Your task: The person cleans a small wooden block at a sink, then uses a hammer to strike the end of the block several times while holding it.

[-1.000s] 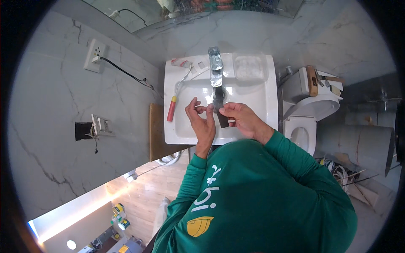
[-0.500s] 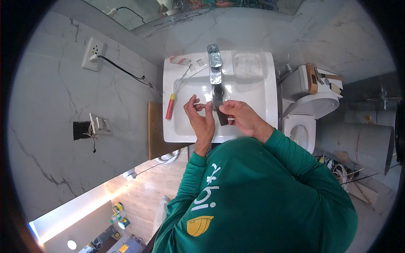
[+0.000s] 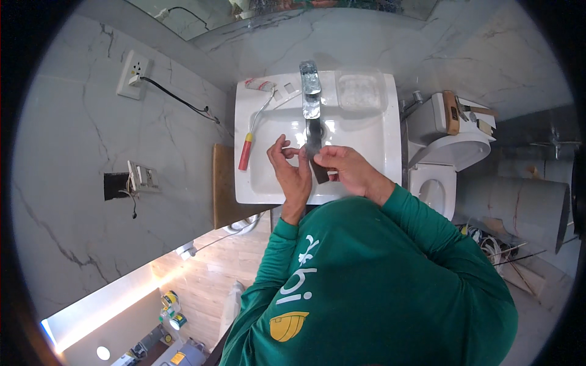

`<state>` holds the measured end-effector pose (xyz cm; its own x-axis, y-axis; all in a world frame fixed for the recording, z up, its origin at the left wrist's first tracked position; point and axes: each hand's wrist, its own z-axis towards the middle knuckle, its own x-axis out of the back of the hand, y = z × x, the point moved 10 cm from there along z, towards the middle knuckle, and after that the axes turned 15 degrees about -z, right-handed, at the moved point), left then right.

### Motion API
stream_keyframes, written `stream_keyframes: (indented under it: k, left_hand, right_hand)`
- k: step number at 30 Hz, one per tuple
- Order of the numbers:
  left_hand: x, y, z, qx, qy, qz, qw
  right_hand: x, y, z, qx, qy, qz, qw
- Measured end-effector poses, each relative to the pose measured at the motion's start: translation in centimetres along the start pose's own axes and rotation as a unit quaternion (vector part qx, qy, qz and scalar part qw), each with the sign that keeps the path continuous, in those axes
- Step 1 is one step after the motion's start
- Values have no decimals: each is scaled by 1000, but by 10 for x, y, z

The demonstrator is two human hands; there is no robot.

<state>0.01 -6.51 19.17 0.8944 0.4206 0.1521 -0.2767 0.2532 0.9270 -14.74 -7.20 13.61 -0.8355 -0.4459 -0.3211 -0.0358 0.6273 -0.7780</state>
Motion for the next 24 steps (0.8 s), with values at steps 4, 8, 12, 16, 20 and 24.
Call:
stream_keyframes:
  k: [4, 8, 12, 16, 20, 24]
  left_hand:
    - [0, -3, -2, -1, 0, -3, 1000]
    - [-2, -1, -1, 3, 2, -10, 1000]
    - [0, -1, -2, 8, 5, 3, 1000]
    - [1, -10, -4, 29, 11, -3, 1000]
    - [1, -20, -5, 44, 12, -16, 999]
    - [5, -20, -7, 53, 7, 0, 999]
  right_hand:
    - [5, 0, 1, -4, -1, -6, 1000]
    - [-5, 5, -1, -17, -41, -29, 999]
    - [-3, 9, 5, -7, -34, -12, 999]
    - [2, 12, 8, -3, -34, 32, 999]
    - [2, 18, 13, -2, -49, 55, 997]
    - [9, 12, 16, -1, -10, 87, 996]
